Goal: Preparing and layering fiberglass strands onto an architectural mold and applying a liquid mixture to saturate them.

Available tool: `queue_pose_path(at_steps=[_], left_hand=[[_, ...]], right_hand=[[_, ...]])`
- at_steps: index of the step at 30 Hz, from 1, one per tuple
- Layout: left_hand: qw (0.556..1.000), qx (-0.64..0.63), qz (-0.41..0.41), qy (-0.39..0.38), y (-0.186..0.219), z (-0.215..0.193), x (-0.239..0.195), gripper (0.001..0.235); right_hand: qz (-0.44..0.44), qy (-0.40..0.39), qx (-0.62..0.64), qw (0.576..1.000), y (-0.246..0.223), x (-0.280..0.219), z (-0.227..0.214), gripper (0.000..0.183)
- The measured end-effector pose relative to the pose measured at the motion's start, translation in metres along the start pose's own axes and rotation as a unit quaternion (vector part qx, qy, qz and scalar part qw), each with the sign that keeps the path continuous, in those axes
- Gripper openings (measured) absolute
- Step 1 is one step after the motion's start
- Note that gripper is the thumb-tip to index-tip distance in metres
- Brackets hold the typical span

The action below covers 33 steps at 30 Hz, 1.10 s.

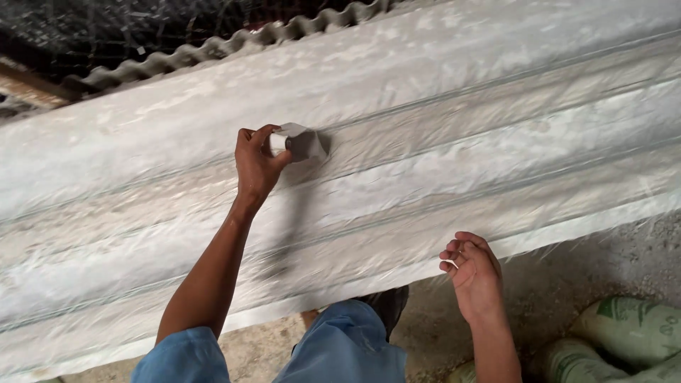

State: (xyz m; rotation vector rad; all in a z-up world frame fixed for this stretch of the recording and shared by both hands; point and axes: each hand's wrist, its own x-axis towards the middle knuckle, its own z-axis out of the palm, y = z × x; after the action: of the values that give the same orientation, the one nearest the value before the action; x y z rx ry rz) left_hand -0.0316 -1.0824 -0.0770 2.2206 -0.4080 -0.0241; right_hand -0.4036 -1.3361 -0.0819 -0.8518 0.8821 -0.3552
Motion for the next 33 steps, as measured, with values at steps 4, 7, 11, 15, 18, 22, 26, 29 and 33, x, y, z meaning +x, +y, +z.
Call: queue_pose_path(at_steps=[4,7,11,15,18,22,26,29,33], left_hand=[[0.998,0.017,0.06,0.001,0.068,0.095,0.01,0.046],[0.996,0.052,0.067,-0.01,0.12,0.16,0.015,0.048],[0.995,0.044,0.09,-0.006,0.19,0.247,0.018,0.053],[0.995,0.074,0.065,-0.024,0.252,0.334,0.029,0.058],[0.992,0.062,0.105,-0.012,0.297,0.401,0.031,0.051],[0.979,0.109,0.173,0.025,0.342,0.495,0.039,0.059],[0.974,0.149,0.155,0.069,0.403,0.575,0.031,0.06],[0.97,0.165,0.153,0.093,0.458,0.623,0.032,0.061],[0.966,0.187,0.153,0.088,0.498,0.69,0.033,0.062]], right_hand=[[0.002,-0.008,0.008,1.0,-0.064,0.061,-0.068,0.019],[0.018,-0.001,-0.009,1.0,-0.113,0.1,-0.129,0.02],[0.011,-0.012,-0.013,1.0,-0.174,0.141,-0.22,0.024],[0.012,0.007,0.012,1.0,-0.225,0.191,-0.292,0.024],[0.02,0.018,0.014,1.0,-0.27,0.228,-0.331,0.021],[0.035,-0.017,0.037,0.999,-0.322,0.3,-0.399,0.021],[0.059,-0.047,-0.007,0.997,-0.382,0.354,-0.488,0.023],[0.06,-0.058,-0.018,0.996,-0.438,0.395,-0.552,0.024],[0.073,-0.044,-0.03,0.996,-0.489,0.453,-0.605,0.024]])
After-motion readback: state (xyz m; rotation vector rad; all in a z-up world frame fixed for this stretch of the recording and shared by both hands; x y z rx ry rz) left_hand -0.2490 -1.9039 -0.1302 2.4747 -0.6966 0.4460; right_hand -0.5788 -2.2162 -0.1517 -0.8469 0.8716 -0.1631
